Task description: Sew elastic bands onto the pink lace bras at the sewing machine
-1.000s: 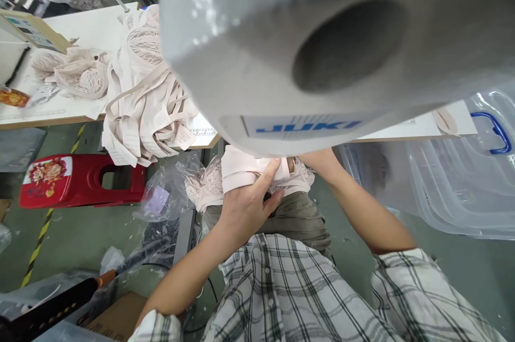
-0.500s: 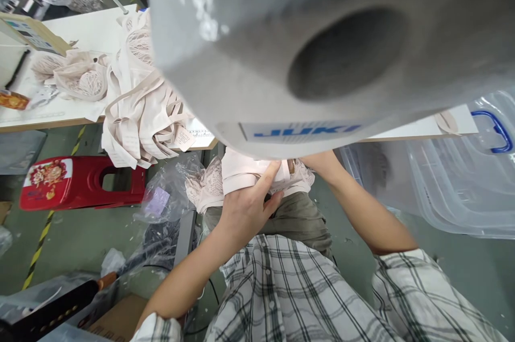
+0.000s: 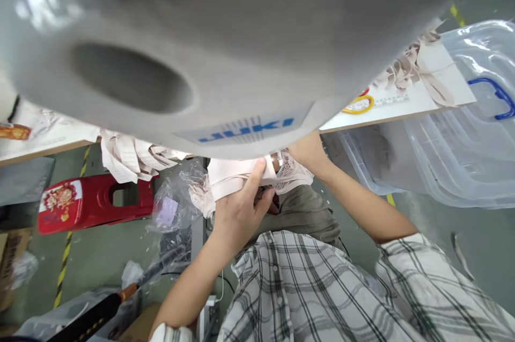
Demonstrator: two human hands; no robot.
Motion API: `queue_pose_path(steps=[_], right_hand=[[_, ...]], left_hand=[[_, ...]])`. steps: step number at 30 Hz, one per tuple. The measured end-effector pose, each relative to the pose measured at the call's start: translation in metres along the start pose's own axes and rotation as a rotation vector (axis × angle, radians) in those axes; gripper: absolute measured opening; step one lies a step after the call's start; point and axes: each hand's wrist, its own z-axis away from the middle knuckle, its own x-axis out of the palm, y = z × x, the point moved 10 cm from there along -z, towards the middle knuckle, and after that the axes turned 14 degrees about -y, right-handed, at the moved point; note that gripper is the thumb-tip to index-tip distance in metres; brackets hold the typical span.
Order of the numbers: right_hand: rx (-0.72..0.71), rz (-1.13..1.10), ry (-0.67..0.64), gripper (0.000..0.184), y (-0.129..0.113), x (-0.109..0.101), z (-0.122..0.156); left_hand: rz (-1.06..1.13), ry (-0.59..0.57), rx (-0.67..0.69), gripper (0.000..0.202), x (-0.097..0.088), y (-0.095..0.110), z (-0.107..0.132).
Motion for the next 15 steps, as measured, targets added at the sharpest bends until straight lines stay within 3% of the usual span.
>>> queue_pose_path(steps=[3,15], right_hand=[[0.029,-0.108,0.1,0.028,0.007,-0.007,0.013],[0.043,-0.392,0.043,0.033,0.017,0.006,0.037]], left_hand=[[0.007,-0.023,0.004,0.055,0.002,0.002,0.001],[-0.014,-0.04,-0.025,0.053,0.001,0.009,0.0]])
